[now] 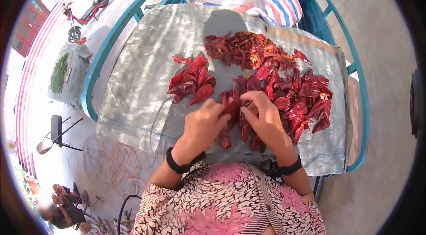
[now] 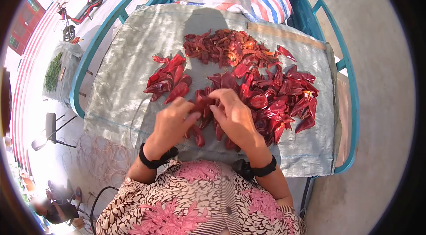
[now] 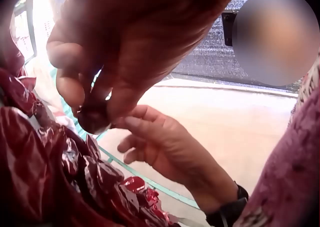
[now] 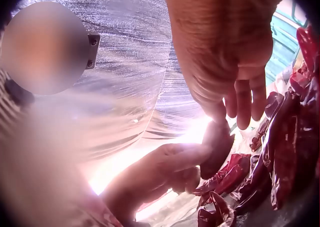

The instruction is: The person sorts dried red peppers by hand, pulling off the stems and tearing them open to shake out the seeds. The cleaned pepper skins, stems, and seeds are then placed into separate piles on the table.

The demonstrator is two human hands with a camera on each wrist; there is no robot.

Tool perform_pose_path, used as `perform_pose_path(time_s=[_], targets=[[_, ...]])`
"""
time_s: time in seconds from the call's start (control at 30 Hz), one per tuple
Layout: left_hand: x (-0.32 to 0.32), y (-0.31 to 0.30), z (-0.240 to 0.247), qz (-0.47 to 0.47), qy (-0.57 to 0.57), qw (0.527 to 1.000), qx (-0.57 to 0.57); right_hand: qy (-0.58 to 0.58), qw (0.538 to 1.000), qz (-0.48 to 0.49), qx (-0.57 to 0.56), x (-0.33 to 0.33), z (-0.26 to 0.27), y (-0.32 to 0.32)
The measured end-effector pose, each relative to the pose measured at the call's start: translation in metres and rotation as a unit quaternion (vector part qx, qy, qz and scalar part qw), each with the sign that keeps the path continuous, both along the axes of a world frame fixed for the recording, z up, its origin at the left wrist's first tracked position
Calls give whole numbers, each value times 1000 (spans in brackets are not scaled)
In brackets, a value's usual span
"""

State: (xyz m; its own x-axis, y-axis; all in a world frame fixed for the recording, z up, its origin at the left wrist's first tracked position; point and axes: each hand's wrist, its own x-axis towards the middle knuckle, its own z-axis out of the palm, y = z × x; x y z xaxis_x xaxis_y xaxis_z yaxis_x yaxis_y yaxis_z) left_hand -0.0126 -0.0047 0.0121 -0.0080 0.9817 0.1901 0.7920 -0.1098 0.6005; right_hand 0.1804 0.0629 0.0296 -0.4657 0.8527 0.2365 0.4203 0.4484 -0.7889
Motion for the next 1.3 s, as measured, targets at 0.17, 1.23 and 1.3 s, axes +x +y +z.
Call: perform_pose_path(time_s=[0.17,1.23,1.3], targets=[[-29,0,1,161,37,982,87,-77,988,138,5,3,-10,-5],[-43,-23,-5,108,-61,990,70,-42,998,40,-14,1,-2,-8],[-40,-29,2,124,81,986,74,-47,998,10,-43,6,3,-4]])
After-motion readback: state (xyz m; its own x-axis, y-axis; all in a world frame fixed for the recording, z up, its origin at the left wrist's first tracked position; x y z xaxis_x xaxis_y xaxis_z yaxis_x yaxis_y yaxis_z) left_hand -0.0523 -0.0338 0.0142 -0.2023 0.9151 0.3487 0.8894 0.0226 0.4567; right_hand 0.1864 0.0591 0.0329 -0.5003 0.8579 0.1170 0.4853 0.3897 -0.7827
